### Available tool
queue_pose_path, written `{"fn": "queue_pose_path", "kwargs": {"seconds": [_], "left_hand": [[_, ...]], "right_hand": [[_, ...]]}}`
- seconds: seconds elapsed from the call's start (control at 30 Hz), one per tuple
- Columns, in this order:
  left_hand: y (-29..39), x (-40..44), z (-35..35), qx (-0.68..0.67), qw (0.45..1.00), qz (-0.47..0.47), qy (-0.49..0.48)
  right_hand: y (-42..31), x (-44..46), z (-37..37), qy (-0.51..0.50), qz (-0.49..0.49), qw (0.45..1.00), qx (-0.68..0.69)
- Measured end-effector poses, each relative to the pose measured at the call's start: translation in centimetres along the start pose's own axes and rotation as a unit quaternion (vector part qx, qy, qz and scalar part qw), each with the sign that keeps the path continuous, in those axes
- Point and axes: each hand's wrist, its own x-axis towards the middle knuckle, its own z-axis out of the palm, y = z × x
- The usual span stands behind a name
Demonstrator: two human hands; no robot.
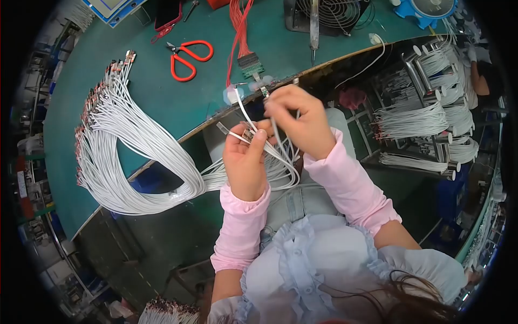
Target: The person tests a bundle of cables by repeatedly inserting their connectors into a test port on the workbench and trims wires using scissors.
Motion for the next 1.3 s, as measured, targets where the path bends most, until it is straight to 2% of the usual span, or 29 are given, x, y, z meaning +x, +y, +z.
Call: {"fn": "queue_pose_path", "kwargs": {"seconds": [0.03, 0.1, 0.13, 0.23, 0.3, 0.4, 0.5, 0.93, 1.17, 1.3], "left_hand": [[0.1, 0.0, -0.1, 0.000, 1.000, 0.000, 0.002], [0.2, 0.2, -0.2, 0.004, 0.999, -0.004, 0.044], [0.2, 0.3, -0.2, 0.006, 0.998, -0.007, 0.064], [-0.1, 0.4, -0.6, -0.009, 0.998, -0.010, 0.065], [-0.4, 0.3, -1.0, -0.015, 0.998, -0.009, 0.067], [-0.6, 0.3, -1.4, -0.008, 1.000, 0.003, 0.019], [-0.6, 0.2, -1.1, 0.021, 1.000, 0.002, 0.016], [-0.9, -0.7, -0.9, 0.036, 0.999, 0.018, 0.019], [-0.6, -0.9, -0.6, 0.044, 0.999, 0.005, 0.031], [-0.8, -1.0, -1.3, 0.041, 0.999, -0.001, 0.023]], "right_hand": [[0.6, -0.1, 0.3, 0.040, 0.085, 0.994, 0.051], [1.6, 0.0, 0.6, 0.118, 0.249, 0.950, 0.150], [1.6, 0.3, 0.8, 0.118, 0.249, 0.950, 0.150], [1.1, 1.2, 1.7, 0.105, 0.332, 0.913, 0.214], [1.0, 1.2, 1.8, 0.097, 0.341, 0.913, 0.201], [0.9, 1.9, 2.1, 0.080, 0.338, 0.918, 0.192], [0.7, 1.8, 2.1, 0.081, 0.337, 0.926, 0.146], [0.6, 2.0, 2.2, 0.071, 0.346, 0.929, 0.111], [0.6, 0.1, 2.2, 0.050, 0.246, 0.967, 0.033], [1.9, -0.1, 2.3, 0.067, 0.291, 0.946, 0.126]]}}
